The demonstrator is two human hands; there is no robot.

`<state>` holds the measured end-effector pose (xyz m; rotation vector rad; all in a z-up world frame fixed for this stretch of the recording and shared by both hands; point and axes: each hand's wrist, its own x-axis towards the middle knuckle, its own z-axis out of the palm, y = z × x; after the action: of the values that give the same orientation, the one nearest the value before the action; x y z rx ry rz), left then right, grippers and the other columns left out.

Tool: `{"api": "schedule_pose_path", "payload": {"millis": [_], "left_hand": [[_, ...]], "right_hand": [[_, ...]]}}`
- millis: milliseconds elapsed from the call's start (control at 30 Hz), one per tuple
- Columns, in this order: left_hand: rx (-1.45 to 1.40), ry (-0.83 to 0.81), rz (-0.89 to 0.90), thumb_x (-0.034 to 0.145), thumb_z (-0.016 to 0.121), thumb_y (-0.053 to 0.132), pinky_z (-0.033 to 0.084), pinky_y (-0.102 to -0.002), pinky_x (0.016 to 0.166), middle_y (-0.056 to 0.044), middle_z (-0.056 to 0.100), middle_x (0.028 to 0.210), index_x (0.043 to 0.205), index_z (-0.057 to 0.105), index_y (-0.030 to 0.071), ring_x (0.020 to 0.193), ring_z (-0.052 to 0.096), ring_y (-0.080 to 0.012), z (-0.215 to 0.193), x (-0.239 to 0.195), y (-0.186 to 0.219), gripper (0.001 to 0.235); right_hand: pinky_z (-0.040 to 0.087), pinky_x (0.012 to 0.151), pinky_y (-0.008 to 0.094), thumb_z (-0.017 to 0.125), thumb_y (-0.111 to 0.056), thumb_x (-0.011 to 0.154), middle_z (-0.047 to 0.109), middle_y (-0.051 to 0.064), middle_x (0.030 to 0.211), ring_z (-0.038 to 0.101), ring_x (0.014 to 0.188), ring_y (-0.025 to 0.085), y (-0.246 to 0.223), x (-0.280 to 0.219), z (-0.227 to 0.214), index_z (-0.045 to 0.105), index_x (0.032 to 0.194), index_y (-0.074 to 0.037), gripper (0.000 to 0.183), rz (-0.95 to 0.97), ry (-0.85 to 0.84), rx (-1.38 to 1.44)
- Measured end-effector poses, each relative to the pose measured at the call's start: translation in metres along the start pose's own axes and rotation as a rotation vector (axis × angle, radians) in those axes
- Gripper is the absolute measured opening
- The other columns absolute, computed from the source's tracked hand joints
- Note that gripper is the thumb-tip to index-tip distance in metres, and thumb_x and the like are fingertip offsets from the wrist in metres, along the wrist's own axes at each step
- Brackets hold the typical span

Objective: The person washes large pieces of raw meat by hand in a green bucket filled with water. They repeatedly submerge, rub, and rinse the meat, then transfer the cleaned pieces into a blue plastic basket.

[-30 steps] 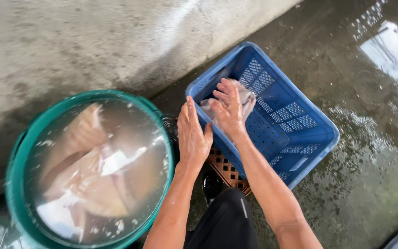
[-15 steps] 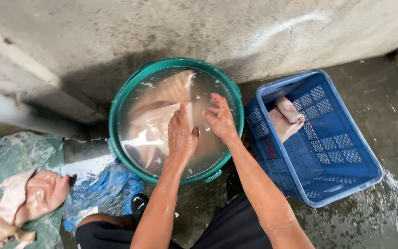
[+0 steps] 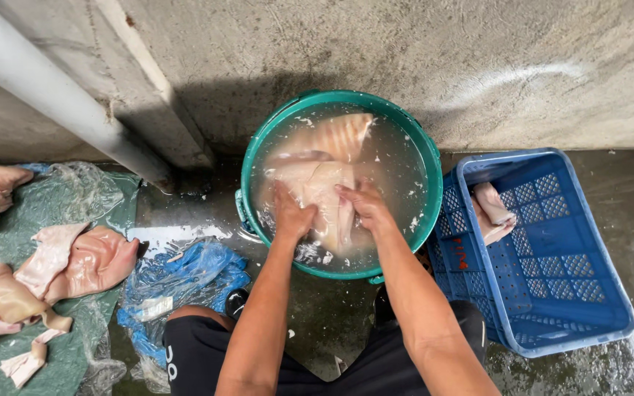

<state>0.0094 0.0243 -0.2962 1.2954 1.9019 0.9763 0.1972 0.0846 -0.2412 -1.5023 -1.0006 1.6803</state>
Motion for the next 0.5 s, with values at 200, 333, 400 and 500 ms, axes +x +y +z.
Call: {"api": "schedule_pose_path", "payload": {"millis": [200,333,400,500], "left_hand": [[-0.251,-0.157,-0.064,0.066,0.083,0.061,0.029,-0.047,0.119,-0.038,0.026,0.156,0.151,0.015,-0.014,0.146,0.029,-0.0484,-0.02,0.001,0.029,0.133],[0.215,-0.245,-0.067,0.065,0.092,0.067,0.017,-0.049,0.12,-0.041,0.003,0.161,0.154,0.0,-0.011,0.149,0.009,-0.0539,-0.037,-0.025,0.073,0.15],[0.175,-0.253,-0.142,0.058,0.092,0.066,0.023,-0.046,0.122,-0.038,0.008,0.163,0.158,-0.004,-0.008,0.15,0.017,-0.0496,-0.047,-0.033,0.084,0.157],[0.047,-0.218,-0.05,0.057,0.091,0.062,0.024,-0.043,0.124,-0.036,0.013,0.163,0.158,-0.005,-0.008,0.153,0.02,-0.046,-0.046,-0.029,0.08,0.156]], "right_hand": [[0.06,0.085,0.038,0.065,-0.008,0.092,0.072,0.006,0.11,0.069,0.098,0.019,0.01,0.0,-0.006,0.058,0.13,-0.004,0.038,-0.025,-0.271,0.424],[0.053,0.074,0.034,0.065,-0.006,0.101,0.068,0.006,0.102,0.062,0.085,0.017,0.022,-0.007,-0.003,0.06,0.132,-0.004,0.032,-0.267,-0.316,0.279],[0.048,0.06,0.032,0.063,-0.007,0.099,0.068,0.007,0.095,0.059,0.073,0.016,0.021,-0.015,-0.002,0.061,0.132,-0.007,0.033,-0.268,-0.219,0.149],[0.055,0.092,0.025,0.063,-0.006,0.097,0.07,0.001,0.114,0.066,0.102,0.008,0.011,-0.026,0.0,0.06,0.129,-0.004,0.033,-0.47,-0.232,0.146]]}}
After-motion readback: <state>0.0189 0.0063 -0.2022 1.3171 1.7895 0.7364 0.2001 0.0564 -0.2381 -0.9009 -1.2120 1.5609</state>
